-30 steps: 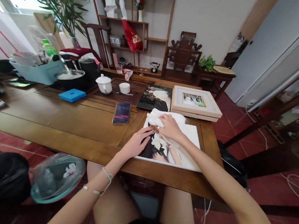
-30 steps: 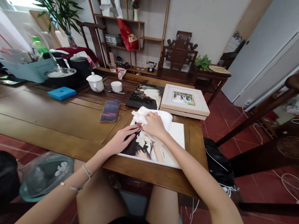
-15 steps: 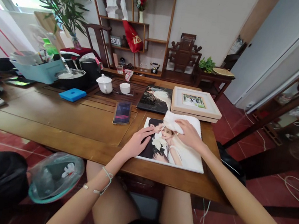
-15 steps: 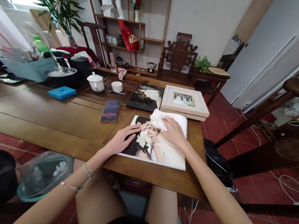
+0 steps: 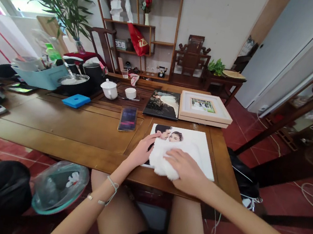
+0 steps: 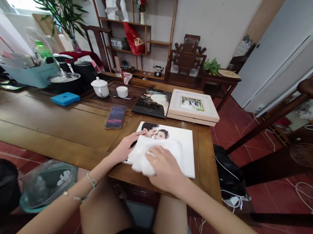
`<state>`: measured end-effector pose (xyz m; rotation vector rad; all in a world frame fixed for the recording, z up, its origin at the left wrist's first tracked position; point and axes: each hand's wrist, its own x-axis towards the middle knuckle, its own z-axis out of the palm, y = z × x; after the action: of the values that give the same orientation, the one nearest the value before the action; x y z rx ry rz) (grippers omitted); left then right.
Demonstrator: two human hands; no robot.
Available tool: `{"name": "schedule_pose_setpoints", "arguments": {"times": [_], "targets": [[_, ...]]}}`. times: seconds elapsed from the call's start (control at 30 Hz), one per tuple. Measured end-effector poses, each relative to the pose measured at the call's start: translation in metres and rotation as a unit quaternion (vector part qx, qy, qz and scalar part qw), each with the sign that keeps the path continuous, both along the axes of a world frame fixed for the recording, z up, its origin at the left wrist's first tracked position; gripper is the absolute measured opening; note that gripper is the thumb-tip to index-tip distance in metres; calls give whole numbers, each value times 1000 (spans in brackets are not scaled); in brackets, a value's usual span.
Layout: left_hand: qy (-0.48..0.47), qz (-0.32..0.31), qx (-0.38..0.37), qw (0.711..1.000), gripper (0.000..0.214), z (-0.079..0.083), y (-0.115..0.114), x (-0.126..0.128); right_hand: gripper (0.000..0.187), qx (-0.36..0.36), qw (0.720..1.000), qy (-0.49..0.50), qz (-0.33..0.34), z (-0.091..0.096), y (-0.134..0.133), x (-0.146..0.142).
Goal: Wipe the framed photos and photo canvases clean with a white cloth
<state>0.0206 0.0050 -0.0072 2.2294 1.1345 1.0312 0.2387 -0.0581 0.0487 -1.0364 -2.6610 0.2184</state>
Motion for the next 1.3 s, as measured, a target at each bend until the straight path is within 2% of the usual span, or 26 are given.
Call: {"name": "schedule_pose_setpoints", "arguments": {"times": [0.17,0.27,0.33,0.43,0.57,0.67,0.73,0.8,0.93,1.03,1.1,1.2,1.3], "targets": [[-6,17,8,1000,36,1,0,1,43,33,992,-33,-120,0,76,17],[-9,15,7,1000,37,1,0,2,36,42,983,-62,-168,2,97,12],[-13,19,3,1000,38,1,1,2,36,49,981,-70,-174,3,91,1],[-23,14,-6,1000,39,-1,2,1,39,58,980,-93,-169,2,54,-21],[-42,-5,-15,999,39,-3,5,-2,52,90,981,-135,-105,0,-9,-43],[-47,7,-23,999,40,-5,7,-3,47,99,984,-140,-56,2,-32,-49],[-45,9,-24,999,40,-6,7,-3,39,86,987,-130,-48,4,-29,-47],[-39,-1,-14,999,39,-7,7,-2,32,71,988,-121,-70,5,-13,-41],[-19,2,9,1000,39,-5,3,0,30,52,985,-104,-131,6,41,-20],[-8,16,10,1000,37,-2,1,2,29,40,987,-77,-134,6,81,-4],[-9,13,8,1000,37,0,0,2,32,36,989,-63,-131,5,97,3],[-9,17,1,1000,39,1,1,2,37,33,992,-56,-112,3,95,7],[-9,18,-5,1000,40,-1,2,2,48,22,995,-61,-70,0,59,5]]}}
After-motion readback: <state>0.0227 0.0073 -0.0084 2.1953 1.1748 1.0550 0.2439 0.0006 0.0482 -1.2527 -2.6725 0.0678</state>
